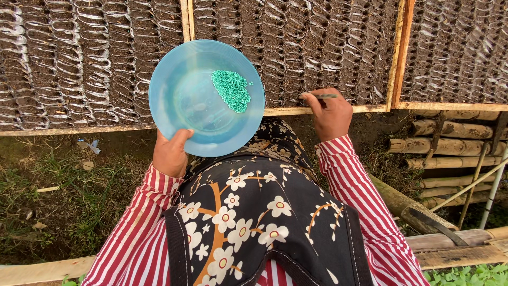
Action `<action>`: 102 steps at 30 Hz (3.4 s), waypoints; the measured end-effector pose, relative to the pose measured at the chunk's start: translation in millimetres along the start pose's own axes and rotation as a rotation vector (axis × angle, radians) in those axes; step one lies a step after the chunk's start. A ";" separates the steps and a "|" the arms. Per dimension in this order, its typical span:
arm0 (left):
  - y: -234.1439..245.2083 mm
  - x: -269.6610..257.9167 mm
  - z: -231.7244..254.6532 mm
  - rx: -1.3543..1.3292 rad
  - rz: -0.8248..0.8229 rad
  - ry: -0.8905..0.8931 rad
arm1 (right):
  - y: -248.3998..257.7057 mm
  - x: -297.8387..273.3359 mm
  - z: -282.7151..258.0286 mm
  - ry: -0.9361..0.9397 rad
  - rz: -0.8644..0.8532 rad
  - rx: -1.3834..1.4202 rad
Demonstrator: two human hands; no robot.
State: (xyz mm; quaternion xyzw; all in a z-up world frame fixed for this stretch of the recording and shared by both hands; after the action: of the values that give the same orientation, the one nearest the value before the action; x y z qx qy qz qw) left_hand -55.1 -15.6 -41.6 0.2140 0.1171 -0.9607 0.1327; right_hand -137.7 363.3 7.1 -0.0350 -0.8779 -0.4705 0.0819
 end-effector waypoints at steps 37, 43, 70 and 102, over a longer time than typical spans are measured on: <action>-62.2 -1.0 26.0 0.242 -0.286 -0.088 | -20.7 18.4 -56.9 -0.490 -0.244 0.753; -75.3 0.0 32.6 0.270 -0.368 -0.090 | -9.4 12.8 -40.9 -0.574 -0.199 0.750; -77.6 14.1 5.1 0.138 -0.128 0.030 | 14.4 1.4 58.7 -0.218 -0.446 0.058; -62.4 7.9 -12.8 -0.077 0.108 0.029 | 13.2 5.2 53.1 -0.220 -0.520 -0.034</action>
State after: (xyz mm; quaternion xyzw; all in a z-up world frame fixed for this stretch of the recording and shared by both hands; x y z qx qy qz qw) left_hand -76.2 44.9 -45.9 0.2288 0.1441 -0.9436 0.1908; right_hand -146.9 414.7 -10.0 0.1392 -0.8529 -0.4839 -0.1379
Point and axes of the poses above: each hand's wrist, its own x-axis towards the middle knuckle, its own y-axis out of the back of the hand, z = x × y, the point moved 7 cm from there along x, towards the middle knuckle
